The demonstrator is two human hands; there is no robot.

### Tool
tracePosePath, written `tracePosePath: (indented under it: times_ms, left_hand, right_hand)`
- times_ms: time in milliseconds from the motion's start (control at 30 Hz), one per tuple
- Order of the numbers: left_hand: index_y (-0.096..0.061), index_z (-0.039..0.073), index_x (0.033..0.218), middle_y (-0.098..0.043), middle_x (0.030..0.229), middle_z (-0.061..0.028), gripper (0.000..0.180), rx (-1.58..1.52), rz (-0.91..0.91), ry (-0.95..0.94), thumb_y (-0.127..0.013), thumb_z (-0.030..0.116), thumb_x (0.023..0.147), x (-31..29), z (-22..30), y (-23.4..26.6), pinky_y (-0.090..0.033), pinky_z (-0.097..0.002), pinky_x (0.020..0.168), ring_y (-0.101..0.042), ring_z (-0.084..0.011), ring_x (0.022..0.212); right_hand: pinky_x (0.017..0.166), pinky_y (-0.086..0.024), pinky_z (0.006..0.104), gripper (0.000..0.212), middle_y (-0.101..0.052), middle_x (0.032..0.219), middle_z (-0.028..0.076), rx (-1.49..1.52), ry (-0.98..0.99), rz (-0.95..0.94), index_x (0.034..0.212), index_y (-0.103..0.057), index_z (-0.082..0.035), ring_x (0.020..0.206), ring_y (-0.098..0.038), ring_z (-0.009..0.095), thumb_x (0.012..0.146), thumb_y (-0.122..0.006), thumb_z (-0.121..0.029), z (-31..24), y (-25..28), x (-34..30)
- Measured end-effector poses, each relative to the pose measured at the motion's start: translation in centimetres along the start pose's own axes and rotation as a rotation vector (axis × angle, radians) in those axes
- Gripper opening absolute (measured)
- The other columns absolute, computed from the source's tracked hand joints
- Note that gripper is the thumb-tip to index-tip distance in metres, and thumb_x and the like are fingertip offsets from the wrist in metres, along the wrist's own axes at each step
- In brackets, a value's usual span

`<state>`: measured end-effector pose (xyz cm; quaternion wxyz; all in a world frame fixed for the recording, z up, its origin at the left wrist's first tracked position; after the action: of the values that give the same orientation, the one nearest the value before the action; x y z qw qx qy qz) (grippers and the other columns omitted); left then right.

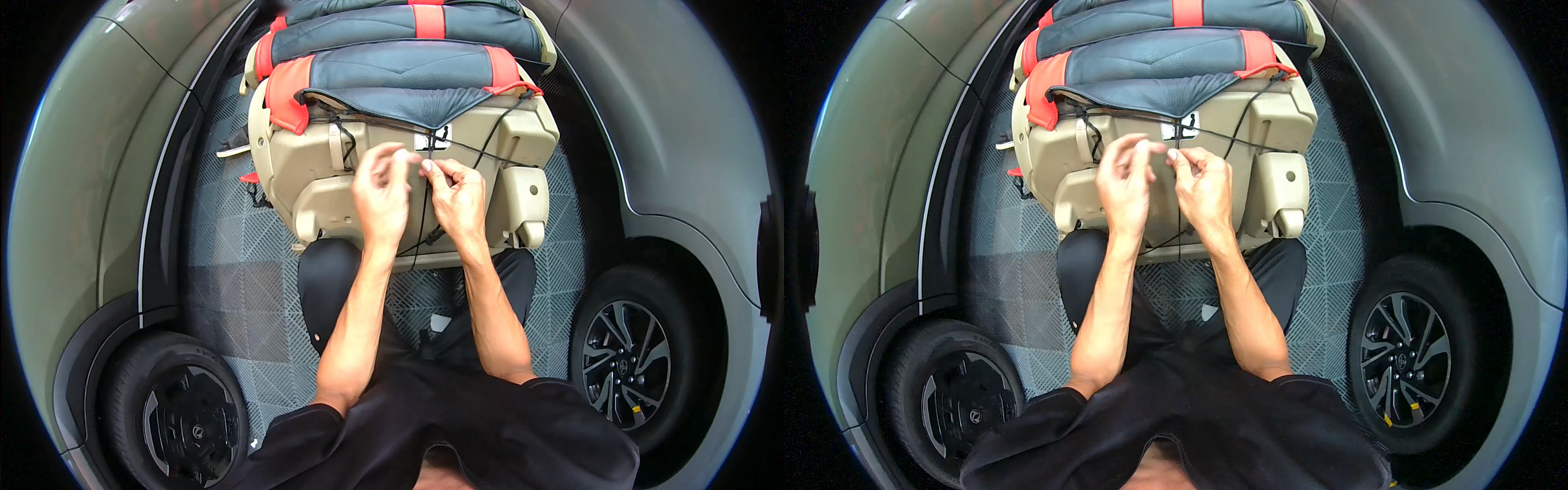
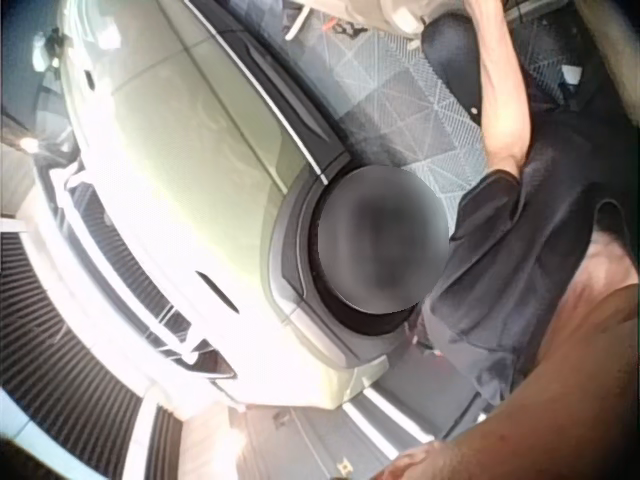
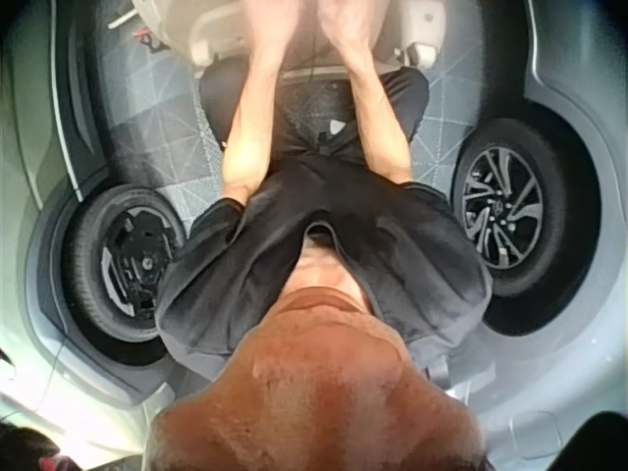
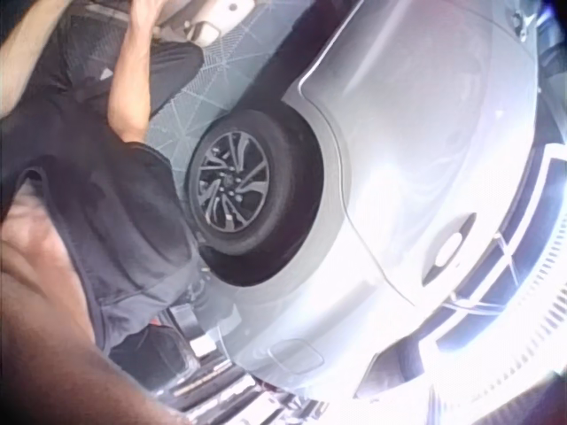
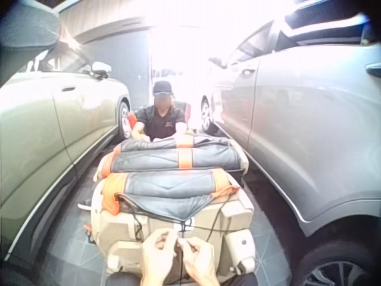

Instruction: The person sits on the floor and uses black bungee cords to secure a car seat to a red and black cushion. They repeatedly thread the cords through hooks on the seat frame, pull them tight, and tie knots to hold the assembly in place.

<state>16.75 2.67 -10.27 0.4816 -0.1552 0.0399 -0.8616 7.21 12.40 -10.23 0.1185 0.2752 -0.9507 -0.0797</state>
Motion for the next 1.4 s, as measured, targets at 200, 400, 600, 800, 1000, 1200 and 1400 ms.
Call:
tracePosePath:
  times_ms: [200, 400, 600, 800, 1000, 1200, 1400]
  left_hand:
    - [-0.079, -0.008, 0.099, -0.078, 0.082, -0.0192, 0.03, 0.706, -0.239, -0.083, -0.082, 0.02, 0.089, 4.4, 3.2, -2.0, -0.059, -0.0336, 0.068, -0.074, -0.016, 0.069]
    - [-0.078, -0.008, 0.096, -0.077, 0.08, -0.0229, 0.023, 0.954, -0.354, -0.172, -0.078, 0.014, 0.091, 5.3, 2.8, -2.5, -0.058, -0.0384, 0.067, -0.076, -0.0266, 0.066]
    - [-0.078, -0.003, 0.097, -0.076, 0.087, -0.0228, 0.021, 1.0, -0.433, -0.201, -0.075, 0.017, 0.093, 4.7, 3.4, -2.9, -0.058, -0.0466, 0.077, -0.075, -0.0371, 0.084]
    - [-0.076, -0.004, 0.103, -0.075, 0.085, -0.022, 0.02, 1.008, -0.431, -0.35, -0.074, 0.014, 0.094, 4.8, 2.8, -2.6, -0.056, -0.0394, 0.071, -0.074, -0.0279, 0.073]
    - [-0.075, -0.006, 0.104, -0.076, 0.085, -0.021, 0.021, 0.987, -0.437, -0.321, -0.074, 0.013, 0.096, 4.9, 2.3, -2.5, -0.056, -0.0373, 0.07, -0.073, -0.0238, 0.072]
    - [-0.075, -0.006, 0.104, -0.077, 0.085, -0.0203, 0.021, 0.981, -0.458, -0.309, -0.074, 0.013, 0.096, 4.9, 2.1, -2.4, -0.057, -0.0352, 0.07, -0.073, -0.0222, 0.071]
    - [-0.075, -0.006, 0.105, -0.077, 0.087, -0.0203, 0.021, 0.98, -0.465, -0.294, -0.074, 0.013, 0.097, 5.1, 2.3, -2.3, -0.058, -0.0349, 0.072, -0.075, -0.022, 0.073]
  right_hand:
    - [0.057, -0.04, 0.0306, 0.016, -0.061, 0.072, 0.008, 0.004, 0.175, 0.047, 0.099, -0.076, 0.007, 0.06, -0.046, 0.011, 0.099, -0.071, -0.008, -0.5, -0.1, -1.0]
    - [0.057, -0.042, 0.0328, 0.012, -0.058, 0.071, 0.013, -0.047, 0.238, 0.092, 0.098, -0.073, 0.009, 0.057, -0.049, 0.016, 0.095, -0.069, -0.002, -0.6, -0.3, -1.3]
    - [0.059, -0.047, 0.0342, 0.011, -0.065, 0.075, 0.015, -0.087, 0.205, 0.138, 0.098, -0.075, 0.006, 0.058, -0.056, 0.02, 0.094, -0.07, -0.003, 0.2, -0.4, -1.3]
    - [0.07, -0.055, 0.0475, 0.016, -0.073, 0.085, 0.019, -0.187, 0.141, 0.189, 0.093, -0.078, 0.0, 0.076, -0.072, 0.039, 0.094, -0.075, -0.015, -0.5, -0.1, -1.5]
    - [0.067, -0.057, 0.0405, 0.017, -0.075, 0.083, 0.018, -0.065, 0.082, 0.285, 0.102, -0.08, 0.002, 0.07, -0.073, 0.03, 0.089, -0.081, -0.011, 0.4, 0.3, -1.3]
    - [0.068, -0.057, 0.0266, 0.019, -0.079, 0.09, 0.011, 0.201, 0.071, 0.317, 0.111, -0.079, 0.005, 0.072, -0.068, 0.009, 0.092, -0.078, -0.002, 0.4, -0.7, -1.6]
    - [0.071, -0.058, 0.0259, 0.019, -0.078, 0.094, 0.01, 0.376, -0.051, 0.416, 0.111, -0.077, 0.006, 0.079, -0.072, 0.011, 0.093, -0.078, -0.001, 1.0, -2.0, -1.3]
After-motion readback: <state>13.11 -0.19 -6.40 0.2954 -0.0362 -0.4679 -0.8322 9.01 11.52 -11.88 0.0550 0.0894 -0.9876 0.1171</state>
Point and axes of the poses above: each hand's wrist, its own x-axis towards the middle knuckle, its own y-axis out of the back of the hand, z = x × y, the point moved 4 cm from there along x, towards the middle knuckle
